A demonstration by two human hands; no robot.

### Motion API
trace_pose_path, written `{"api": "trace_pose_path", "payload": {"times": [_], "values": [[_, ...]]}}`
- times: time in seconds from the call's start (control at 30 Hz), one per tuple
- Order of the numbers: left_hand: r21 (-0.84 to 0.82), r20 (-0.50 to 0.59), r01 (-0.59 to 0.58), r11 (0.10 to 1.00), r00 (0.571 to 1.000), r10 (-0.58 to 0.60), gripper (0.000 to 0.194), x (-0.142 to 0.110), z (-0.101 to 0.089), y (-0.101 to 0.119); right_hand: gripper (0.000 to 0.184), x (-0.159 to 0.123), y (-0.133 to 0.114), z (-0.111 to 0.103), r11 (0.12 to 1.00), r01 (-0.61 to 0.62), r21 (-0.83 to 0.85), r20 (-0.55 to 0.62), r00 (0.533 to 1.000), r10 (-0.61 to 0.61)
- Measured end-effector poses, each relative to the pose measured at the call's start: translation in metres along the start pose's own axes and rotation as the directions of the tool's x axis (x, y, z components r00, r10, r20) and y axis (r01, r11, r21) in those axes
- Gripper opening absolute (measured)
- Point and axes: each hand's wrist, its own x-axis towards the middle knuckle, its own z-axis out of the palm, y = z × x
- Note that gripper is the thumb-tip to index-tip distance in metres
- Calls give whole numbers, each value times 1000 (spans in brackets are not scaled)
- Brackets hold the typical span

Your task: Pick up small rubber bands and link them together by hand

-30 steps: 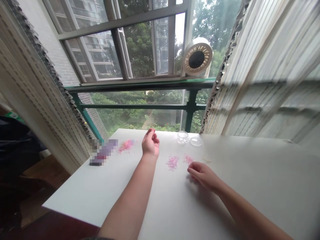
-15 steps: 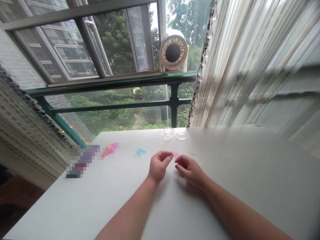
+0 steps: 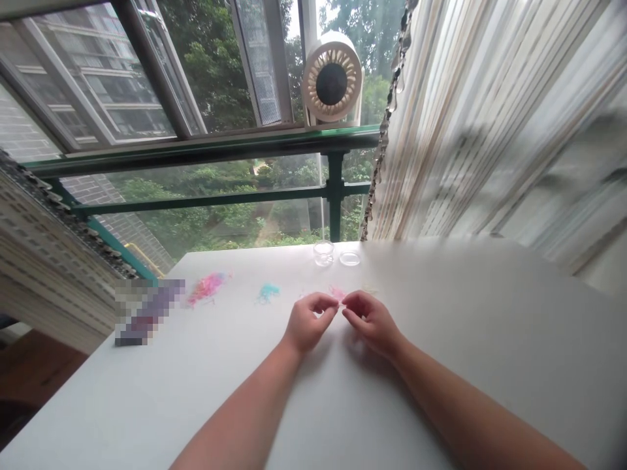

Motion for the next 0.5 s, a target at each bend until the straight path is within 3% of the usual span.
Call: {"api": "trace_pose_path", "payload": {"times": [0.5], "values": [[8,54,23,1000,998,-23,15,1,0,-6,9,1,1,0,1000,-6,23,2,1000,6]]}}
